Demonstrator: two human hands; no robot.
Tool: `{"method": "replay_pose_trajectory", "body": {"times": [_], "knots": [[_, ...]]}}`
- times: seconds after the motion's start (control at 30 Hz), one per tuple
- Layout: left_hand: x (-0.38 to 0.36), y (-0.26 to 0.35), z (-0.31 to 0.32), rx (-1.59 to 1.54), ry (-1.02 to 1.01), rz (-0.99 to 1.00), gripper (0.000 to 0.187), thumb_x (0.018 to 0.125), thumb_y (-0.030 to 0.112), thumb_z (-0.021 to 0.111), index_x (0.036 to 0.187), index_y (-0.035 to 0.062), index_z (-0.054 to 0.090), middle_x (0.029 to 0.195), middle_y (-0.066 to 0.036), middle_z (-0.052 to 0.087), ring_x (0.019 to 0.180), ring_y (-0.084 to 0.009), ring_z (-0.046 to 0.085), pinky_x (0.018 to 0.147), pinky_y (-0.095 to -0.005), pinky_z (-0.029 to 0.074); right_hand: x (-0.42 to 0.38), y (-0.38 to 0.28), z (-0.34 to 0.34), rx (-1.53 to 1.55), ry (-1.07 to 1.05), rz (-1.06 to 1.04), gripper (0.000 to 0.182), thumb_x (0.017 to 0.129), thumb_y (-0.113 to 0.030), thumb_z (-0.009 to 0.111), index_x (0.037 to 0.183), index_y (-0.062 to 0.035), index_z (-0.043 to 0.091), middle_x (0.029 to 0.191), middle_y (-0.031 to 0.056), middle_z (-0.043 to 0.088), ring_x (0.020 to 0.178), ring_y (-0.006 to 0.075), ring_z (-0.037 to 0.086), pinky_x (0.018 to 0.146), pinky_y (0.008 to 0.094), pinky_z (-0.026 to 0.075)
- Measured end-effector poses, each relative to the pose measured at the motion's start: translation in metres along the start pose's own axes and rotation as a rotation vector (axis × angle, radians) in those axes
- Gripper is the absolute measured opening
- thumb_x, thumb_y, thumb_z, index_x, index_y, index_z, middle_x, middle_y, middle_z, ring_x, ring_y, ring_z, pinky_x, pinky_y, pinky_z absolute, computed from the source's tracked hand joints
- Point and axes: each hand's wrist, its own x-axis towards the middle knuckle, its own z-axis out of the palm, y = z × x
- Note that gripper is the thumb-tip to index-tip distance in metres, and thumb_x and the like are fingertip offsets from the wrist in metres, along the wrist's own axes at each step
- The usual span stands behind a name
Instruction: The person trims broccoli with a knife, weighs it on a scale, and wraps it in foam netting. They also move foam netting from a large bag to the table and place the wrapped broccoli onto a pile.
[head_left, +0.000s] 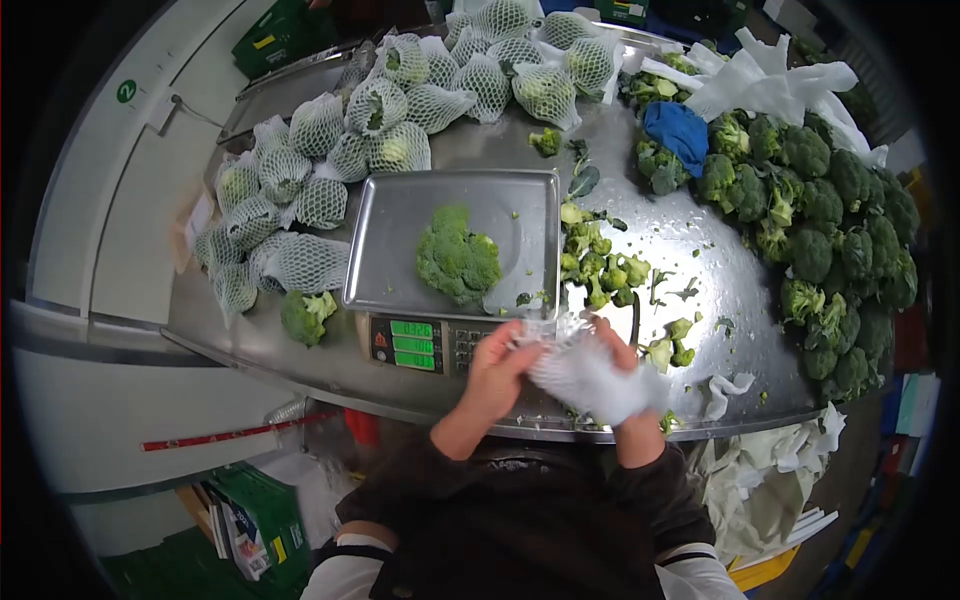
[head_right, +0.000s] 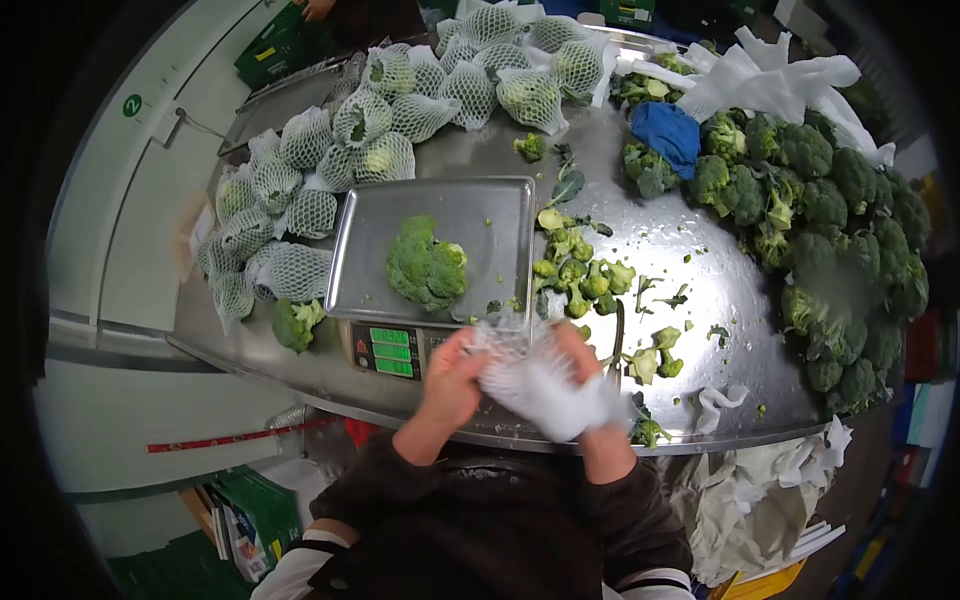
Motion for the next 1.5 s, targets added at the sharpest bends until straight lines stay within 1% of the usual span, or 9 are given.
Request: {"method": "replay_pose_trajectory", "body": {"times": [0.23,0.43,0.53,0.7,0.83,1.0,1.2,1.27,1.5], "knots": [[-0.022,0.041,-0.054,-0.203,-0.044,-0.41,0.045,0.092,0.039,0.041,0.116,0.0022,0.051,0.107,-0.012,0.06,0.097,-0.0224,0.059,0.088,-0.0381,0.047,0.009,0.016,0.043,-0.514,-0.313,0.214,0.041,0.091,-0.031,0.049,0.116,0.0011,0.051,0.108,0.0088,0.058,0.097,0.0146,0.057,0.086,0.0267,0.046],[-0.022,0.027,-0.108,0.126,-0.177,-0.587,0.027,0.086,0.017,0.057,0.108,0.0014,0.058,0.097,-0.008,0.062,0.085,-0.0147,0.06,0.076,-0.029,0.049,0.034,0.004,0.081,-0.5,-0.208,0.068,0.036,0.091,-0.026,0.049,0.118,-0.0008,0.051,0.1,0.0066,0.061,0.087,0.0129,0.059,0.077,0.0268,0.049],[0.003,0.057,-0.123,0.52,0.204,0.095,0.012,0.078,0.002,0.06,0.09,0.0026,0.06,0.082,-0.004,0.062,0.065,-0.0081,0.057,0.058,-0.023,0.045,0.048,-0.006,0.096,-1.533,-0.223,-0.468,0.025,0.08,-0.011,0.059,0.104,-0.0067,0.062,0.077,0.0053,0.064,0.064,0.0127,0.06,0.058,0.0245,0.046],[0.06,0.077,-0.117,0.725,0.466,0.623,0.016,0.084,0.007,0.055,0.098,0.0026,0.059,0.088,-0.008,0.062,0.069,-0.0126,0.058,0.06,-0.0251,0.046,0.099,0.012,0.104,-1.556,0.222,-0.993,0.022,0.082,-0.016,0.058,0.1,-0.0028,0.061,0.085,0.0166,0.061,0.072,0.0269,0.059,0.066,0.0305,0.046],[0.071,0.07,-0.149,0.139,0.272,-0.036,0.036,0.09,0.032,0.044,0.107,0.0031,0.055,0.103,-0.013,0.059,0.092,-0.0201,0.058,0.08,-0.0325,0.049,0.097,0.035,0.098,-1.416,0.142,-1.022,0.025,0.085,-0.018,0.054,0.1,0.0003,0.059,0.085,0.0162,0.06,0.074,0.0289,0.059,0.068,0.0323,0.046],[-0.002,0.121,-0.018,-0.013,-0.03,0.101,0.059,0.09,0.053,0.035,0.123,0.0042,0.038,0.103,-0.014,0.055,0.097,-0.0297,0.056,0.084,-0.0407,0.049,0.002,0.027,0.14,-1.422,-0.404,-0.826,0.019,0.084,-0.013,0.052,0.099,-0.002,0.058,0.078,0.0133,0.06,0.066,0.0234,0.059,0.061,0.03,0.045],[0.013,0.078,-0.038,-0.422,-0.257,-0.307,0.058,0.091,0.053,0.031,0.106,0.002,0.054,0.089,-0.015,0.057,0.095,-0.0364,0.055,0.081,-0.051,0.048,-0.039,0.002,0.137,-1.536,-0.24,-0.715,0.016,0.084,-0.016,0.057,0.087,-0.0021,0.064,0.058,0.0059,0.057,0.046,0.0155,0.054,0.045,0.0251,0.041],[0.014,0.062,-0.042,-0.497,-0.321,-0.309,0.055,0.092,0.046,0.029,0.096,-0.0009,0.058,0.088,-0.016,0.06,0.093,-0.0347,0.057,0.082,-0.051,0.047,-0.052,-0.007,0.143,-1.086,-0.084,-0.087,0.027,0.09,-0.025,0.05,0.093,-0.0047,0.067,0.06,0.0002,0.058,0.043,0.0053,0.051,0.04,0.0183,0.041],[0.012,0.07,-0.02,-0.553,0.051,-0.402,0.033,0.085,0.025,0.038,0.073,0.002,0.058,0.077,-0.015,0.062,0.073,-0.0271,0.061,0.076,-0.0419,0.05,-0.007,0.007,0.068,-0.116,0.082,0.042,0.041,0.095,-0.032,0.04,0.118,0.0011,0.049,0.08,0.0077,0.063,0.059,0.0116,0.061,0.053,0.0215,0.051]]}}
